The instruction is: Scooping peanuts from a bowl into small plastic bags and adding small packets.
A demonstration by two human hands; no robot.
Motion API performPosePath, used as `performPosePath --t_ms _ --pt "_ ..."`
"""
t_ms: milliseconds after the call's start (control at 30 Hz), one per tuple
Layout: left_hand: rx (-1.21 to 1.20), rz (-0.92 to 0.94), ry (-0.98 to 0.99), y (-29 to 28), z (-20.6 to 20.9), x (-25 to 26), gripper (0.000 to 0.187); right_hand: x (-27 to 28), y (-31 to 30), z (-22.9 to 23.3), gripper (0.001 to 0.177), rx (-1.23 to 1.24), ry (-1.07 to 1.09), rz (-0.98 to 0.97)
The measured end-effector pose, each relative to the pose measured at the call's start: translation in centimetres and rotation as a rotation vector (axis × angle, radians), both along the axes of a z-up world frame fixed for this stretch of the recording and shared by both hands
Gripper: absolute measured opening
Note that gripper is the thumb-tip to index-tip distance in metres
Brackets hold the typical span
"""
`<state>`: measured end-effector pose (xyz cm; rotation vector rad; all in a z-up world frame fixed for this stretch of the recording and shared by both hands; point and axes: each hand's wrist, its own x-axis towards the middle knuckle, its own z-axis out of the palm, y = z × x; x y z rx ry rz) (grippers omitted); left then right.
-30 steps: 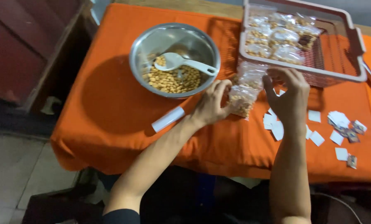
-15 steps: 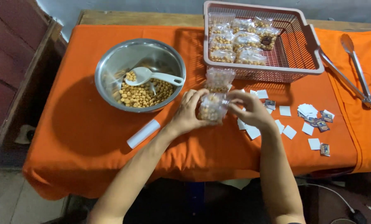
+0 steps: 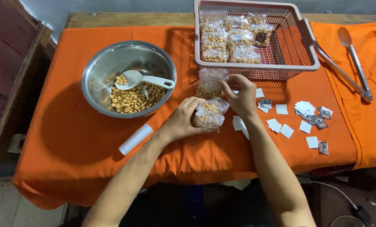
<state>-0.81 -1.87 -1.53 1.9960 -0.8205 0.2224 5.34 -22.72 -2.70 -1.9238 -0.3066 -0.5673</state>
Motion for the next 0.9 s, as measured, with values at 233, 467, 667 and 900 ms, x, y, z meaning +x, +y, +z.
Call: performPosePath --t_ms 233,467,667,900 --pt "0.04 0.096 -0.015 -0.3 -2.4 1.8 0.079 -1.5 0.5 3.5 0.016 0.173 0.074 0.071" --pt "-0.05 0.21 0.03 -0.7 -1.5 2.3 0.088 -1.9 0.6 8.2 0.005 0.203 -0.273 0.104" --pt "-0.191 0.225 -0.23 -0.7 0.6 -0.7 0.1 -5.8 1.5 9.3 0.004 0.286 -0.138 0.162" --pt "-0.334 0.134 0.339 -1.1 2.9 -4.4 0.077 -10.7 4.4 7.3 0.01 0.389 0.171 0.198"
